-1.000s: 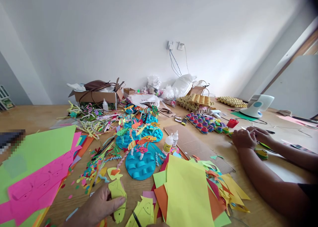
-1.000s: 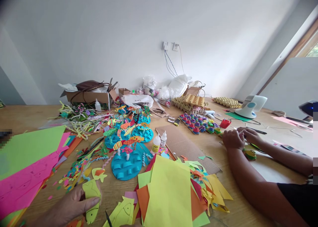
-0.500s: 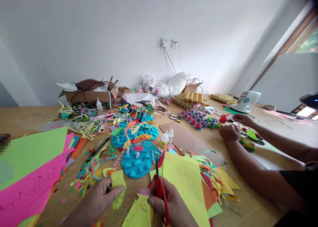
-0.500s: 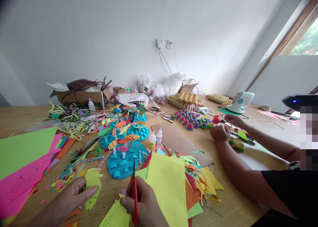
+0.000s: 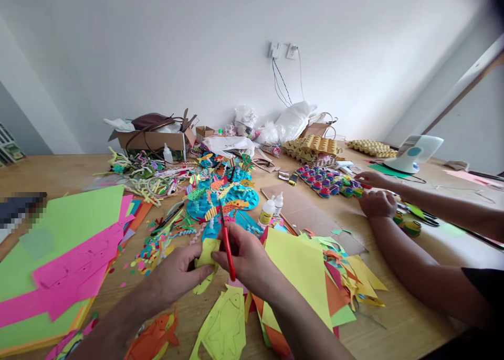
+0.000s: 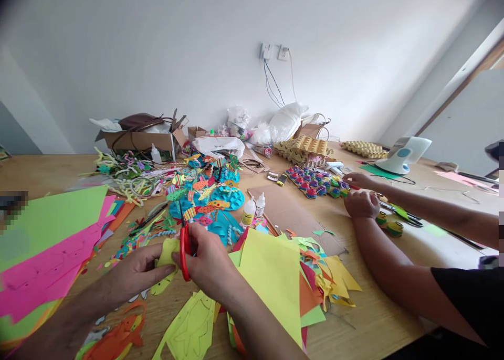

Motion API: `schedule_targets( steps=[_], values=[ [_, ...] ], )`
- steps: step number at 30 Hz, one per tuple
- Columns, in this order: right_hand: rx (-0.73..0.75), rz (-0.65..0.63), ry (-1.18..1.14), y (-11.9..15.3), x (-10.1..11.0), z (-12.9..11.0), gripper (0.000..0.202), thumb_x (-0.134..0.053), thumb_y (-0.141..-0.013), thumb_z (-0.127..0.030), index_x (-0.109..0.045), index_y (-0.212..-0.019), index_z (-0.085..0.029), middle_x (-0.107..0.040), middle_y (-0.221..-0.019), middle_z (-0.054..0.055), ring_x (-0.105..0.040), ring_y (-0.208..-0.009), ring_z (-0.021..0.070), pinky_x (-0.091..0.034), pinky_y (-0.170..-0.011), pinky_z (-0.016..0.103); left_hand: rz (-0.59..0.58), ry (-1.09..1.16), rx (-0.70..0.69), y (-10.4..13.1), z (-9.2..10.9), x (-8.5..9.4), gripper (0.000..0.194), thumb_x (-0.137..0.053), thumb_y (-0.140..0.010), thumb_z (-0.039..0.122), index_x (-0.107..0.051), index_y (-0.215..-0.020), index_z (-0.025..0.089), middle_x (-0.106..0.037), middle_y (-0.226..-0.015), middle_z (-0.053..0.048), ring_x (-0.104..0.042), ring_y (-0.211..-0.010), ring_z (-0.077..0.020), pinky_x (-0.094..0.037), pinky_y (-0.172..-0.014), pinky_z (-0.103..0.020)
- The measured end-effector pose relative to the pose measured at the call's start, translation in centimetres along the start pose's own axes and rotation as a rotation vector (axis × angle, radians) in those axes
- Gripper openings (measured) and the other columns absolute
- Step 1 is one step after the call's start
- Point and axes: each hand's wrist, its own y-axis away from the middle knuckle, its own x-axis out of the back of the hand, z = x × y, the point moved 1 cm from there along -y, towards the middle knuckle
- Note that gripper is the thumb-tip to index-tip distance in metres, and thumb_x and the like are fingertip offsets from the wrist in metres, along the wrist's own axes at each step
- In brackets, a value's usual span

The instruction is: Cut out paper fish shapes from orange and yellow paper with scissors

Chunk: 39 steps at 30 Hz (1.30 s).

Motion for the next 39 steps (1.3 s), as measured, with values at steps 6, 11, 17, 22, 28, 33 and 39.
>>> schedule_targets(
  steps=[6,11,17,22,28,33,39],
  values=[
    [0.002,0.076,-0.098,-0.5,0.0,-0.3,0.017,-0.062,-0.068,-0.019,-0.046,-0.074,-0.019,-0.043,-0.062,-0.007,-0.038,-0.056,0.0092,-0.032,-0.05,0.02,-0.037,0.249,0.002,0.2,0.4,-0.3,0.015,-0.058,-0.073,0.036,-0.06,-0.072,0.021,-0.049,-0.062,0.004,-0.045,-0.061,-0.0151,-0.036,-0.055,-0.023],
    [0.043,0.217,-0.294,-0.6,-0.8,-0.6,0.022,-0.064,-0.066,-0.026,-0.044,-0.073,-0.019,-0.041,-0.06,-0.007,-0.038,-0.055,0.0096,-0.033,-0.05,0.021,0.097,0.181,0.012,-0.2,0.0,-0.7,0.017,-0.056,-0.07,0.035,-0.052,-0.064,0.02,-0.04,-0.052,0.006,-0.037,-0.051,-0.0121,-0.03,-0.051,-0.024],
    [0.076,0.305,-0.332,-0.4,-0.9,-1.4,0.022,-0.064,-0.066,-0.027,-0.044,-0.072,-0.02,-0.042,-0.06,-0.007,-0.039,-0.053,0.0096,-0.033,-0.049,0.02,0.131,0.197,-0.042,-0.2,0.5,-0.8,0.017,-0.054,-0.071,0.032,-0.049,-0.06,0.02,-0.041,-0.051,0.006,-0.036,-0.051,-0.0116,-0.029,-0.05,-0.024],
    [0.055,0.31,-0.244,0.3,-0.6,-1.4,0.017,-0.056,-0.074,-0.032,-0.046,-0.072,-0.019,-0.048,-0.062,-0.004,-0.044,-0.054,0.0113,-0.036,-0.05,0.023,0.186,0.349,-0.067,-0.2,0.8,-0.8,0.022,-0.054,-0.075,0.03,-0.046,-0.057,0.02,-0.041,-0.05,0.007,-0.035,-0.05,-0.0107,-0.031,-0.05,-0.023],
    [-0.016,0.201,-0.324,2.2,-2.1,0.4,0.021,-0.052,-0.079,-0.036,-0.046,-0.071,-0.018,-0.048,-0.06,-0.003,-0.046,-0.052,0.0105,-0.036,-0.049,0.022,0.252,0.424,-0.121,0.0,0.9,-1.1,0.022,-0.052,-0.077,0.028,-0.045,-0.058,0.021,-0.04,-0.051,0.007,-0.035,-0.051,-0.0111,-0.033,-0.051,-0.023],
    [-0.043,0.241,-0.359,2.7,-1.6,-0.2,0.027,-0.061,-0.072,-0.041,-0.046,-0.071,-0.018,-0.045,-0.057,-0.005,-0.042,-0.051,0.0096,-0.034,-0.049,0.021,0.228,0.347,-0.093,0.1,1.2,-1.1,0.023,-0.055,-0.074,0.028,-0.047,-0.053,0.02,-0.043,-0.05,0.007,-0.037,-0.05,-0.0107,-0.033,-0.049,-0.022],
    [-0.099,0.16,-0.337,3.2,-1.6,-0.6,0.033,-0.063,-0.069,-0.046,-0.047,-0.07,-0.017,-0.044,-0.058,-0.004,-0.043,-0.052,0.0099,-0.035,-0.05,0.022,0.248,0.262,-0.16,0.5,2.3,-0.7,0.008,-0.058,-0.069,0.026,-0.061,-0.064,0.021,-0.047,-0.047,0.006,-0.044,-0.047,-0.0122,-0.037,-0.045,-0.021]
  ],
)
